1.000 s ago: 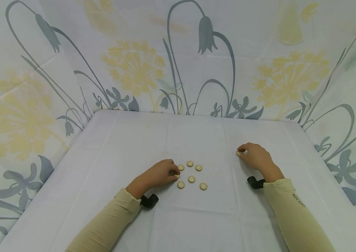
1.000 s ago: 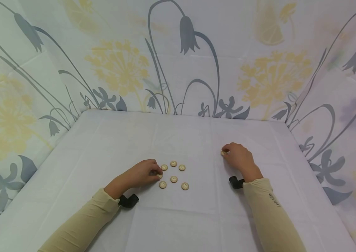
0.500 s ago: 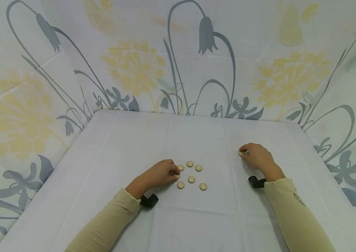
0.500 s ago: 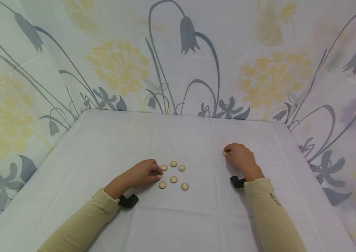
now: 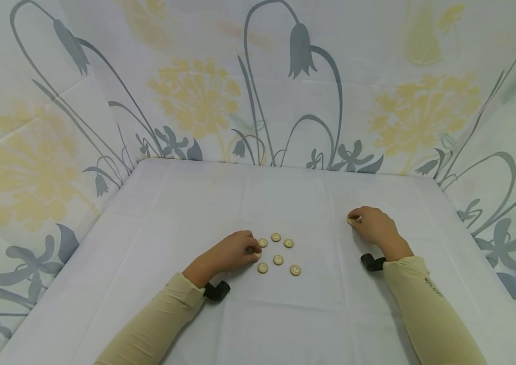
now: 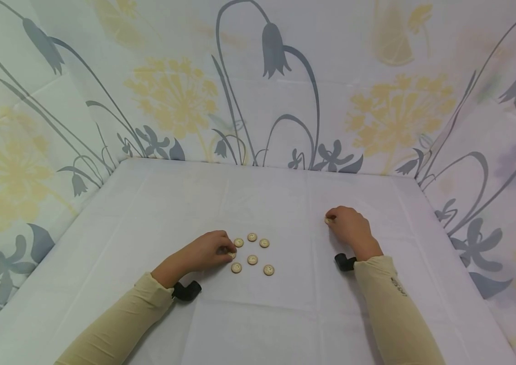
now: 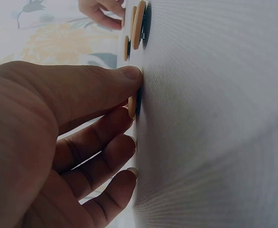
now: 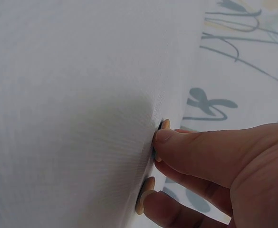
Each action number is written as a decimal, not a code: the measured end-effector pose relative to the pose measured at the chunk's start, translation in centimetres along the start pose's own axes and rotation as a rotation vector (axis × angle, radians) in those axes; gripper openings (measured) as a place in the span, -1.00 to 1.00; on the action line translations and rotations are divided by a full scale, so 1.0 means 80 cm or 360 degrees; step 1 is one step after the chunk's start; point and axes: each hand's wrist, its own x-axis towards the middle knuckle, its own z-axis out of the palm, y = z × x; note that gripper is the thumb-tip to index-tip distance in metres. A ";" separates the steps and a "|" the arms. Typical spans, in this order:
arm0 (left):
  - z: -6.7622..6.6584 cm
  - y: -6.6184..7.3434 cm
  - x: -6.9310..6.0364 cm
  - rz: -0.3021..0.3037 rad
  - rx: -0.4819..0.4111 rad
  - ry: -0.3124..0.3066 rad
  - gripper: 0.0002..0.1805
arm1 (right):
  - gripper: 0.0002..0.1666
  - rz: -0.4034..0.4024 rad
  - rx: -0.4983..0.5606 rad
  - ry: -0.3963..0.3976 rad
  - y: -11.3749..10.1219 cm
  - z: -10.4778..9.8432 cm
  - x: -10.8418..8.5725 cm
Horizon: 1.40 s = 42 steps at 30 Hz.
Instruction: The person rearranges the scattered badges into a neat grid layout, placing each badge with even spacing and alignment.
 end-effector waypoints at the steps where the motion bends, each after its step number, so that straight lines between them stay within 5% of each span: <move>1: 0.000 0.000 0.000 -0.0002 0.0001 -0.0001 -0.83 | -0.63 -0.0003 -0.0002 0.0003 0.000 0.000 0.000; 30: 0.001 -0.001 0.001 -0.0014 0.0011 0.0005 -0.81 | -0.63 0.0008 -0.0007 0.0038 -0.006 0.002 0.001; 42: 0.003 -0.003 0.002 -0.0017 0.0016 0.0004 -0.82 | -0.63 -0.0122 -0.0031 0.0071 -0.026 0.007 -0.002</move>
